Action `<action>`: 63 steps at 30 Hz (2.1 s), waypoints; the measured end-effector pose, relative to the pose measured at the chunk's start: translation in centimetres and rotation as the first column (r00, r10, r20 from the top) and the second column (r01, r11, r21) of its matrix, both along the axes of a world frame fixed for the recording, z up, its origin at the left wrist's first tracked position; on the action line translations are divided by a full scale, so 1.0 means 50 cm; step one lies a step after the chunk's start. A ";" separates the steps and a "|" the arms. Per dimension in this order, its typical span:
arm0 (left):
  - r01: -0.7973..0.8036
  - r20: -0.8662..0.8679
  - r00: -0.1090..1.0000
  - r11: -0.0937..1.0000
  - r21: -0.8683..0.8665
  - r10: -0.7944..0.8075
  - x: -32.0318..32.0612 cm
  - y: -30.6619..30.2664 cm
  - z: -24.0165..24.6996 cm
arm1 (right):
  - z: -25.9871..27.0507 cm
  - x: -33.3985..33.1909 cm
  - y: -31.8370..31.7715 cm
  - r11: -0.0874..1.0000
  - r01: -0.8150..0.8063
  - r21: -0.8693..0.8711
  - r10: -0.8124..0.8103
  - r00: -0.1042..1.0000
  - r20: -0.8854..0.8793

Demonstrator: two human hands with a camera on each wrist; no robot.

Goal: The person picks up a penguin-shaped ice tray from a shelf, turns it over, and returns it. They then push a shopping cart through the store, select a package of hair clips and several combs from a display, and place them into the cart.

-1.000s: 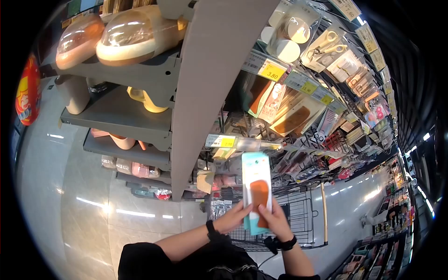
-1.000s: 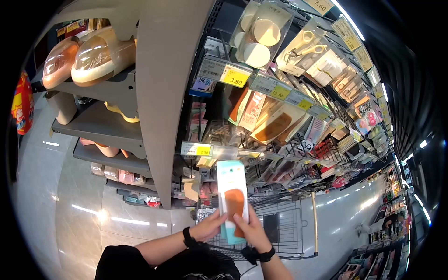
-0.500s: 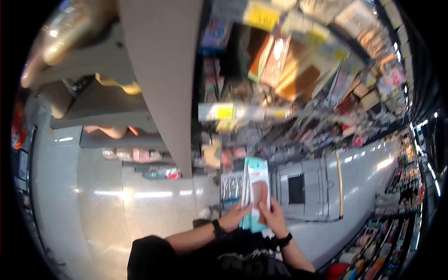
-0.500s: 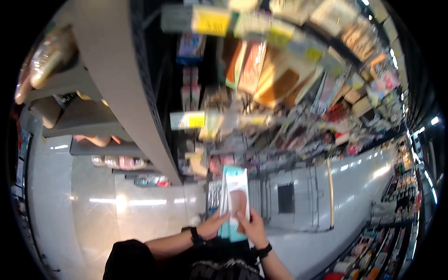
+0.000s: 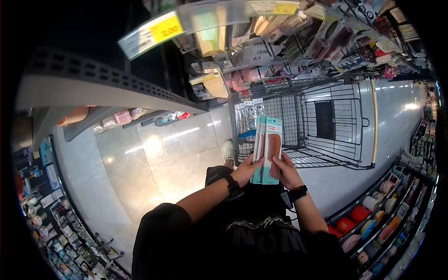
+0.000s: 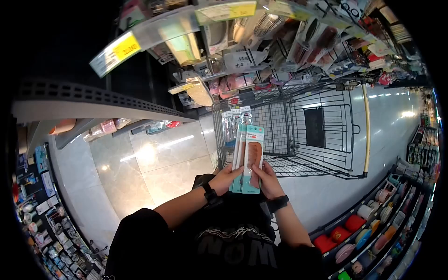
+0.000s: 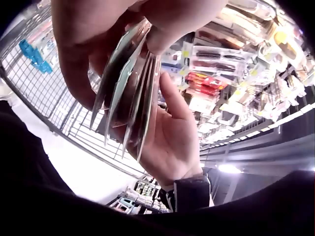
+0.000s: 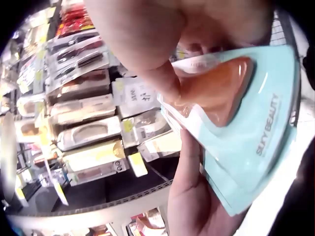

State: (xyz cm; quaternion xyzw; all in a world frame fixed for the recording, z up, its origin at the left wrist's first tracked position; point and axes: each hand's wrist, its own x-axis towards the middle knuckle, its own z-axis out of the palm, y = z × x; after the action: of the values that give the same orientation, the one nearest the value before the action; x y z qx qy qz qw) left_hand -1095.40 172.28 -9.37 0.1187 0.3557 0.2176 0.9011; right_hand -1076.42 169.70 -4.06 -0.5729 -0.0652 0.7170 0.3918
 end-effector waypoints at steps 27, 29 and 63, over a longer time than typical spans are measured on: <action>0.109 -0.608 0.789 0.994 -0.001 -0.087 0.299 -0.069 -0.427 | -0.484 0.311 0.027 0.920 -0.289 -0.265 0.283 0.957 -0.060; 0.169 -0.648 0.755 0.985 0.044 -0.101 0.308 -0.018 -0.403 | -0.515 0.321 0.039 0.925 -0.280 -0.256 0.295 0.955 0.021; -0.074 -0.118 0.831 0.318 0.945 0.543 -0.025 0.366 0.533 | 0.348 0.122 0.363 0.637 -0.551 0.539 0.186 0.788 0.586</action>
State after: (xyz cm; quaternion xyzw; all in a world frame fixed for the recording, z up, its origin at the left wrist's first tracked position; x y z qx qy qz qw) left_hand -1096.63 190.59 17.26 0.5646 0.3747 0.5182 0.5219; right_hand -1070.33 187.87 13.35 -0.5172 -0.5397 0.5415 0.3848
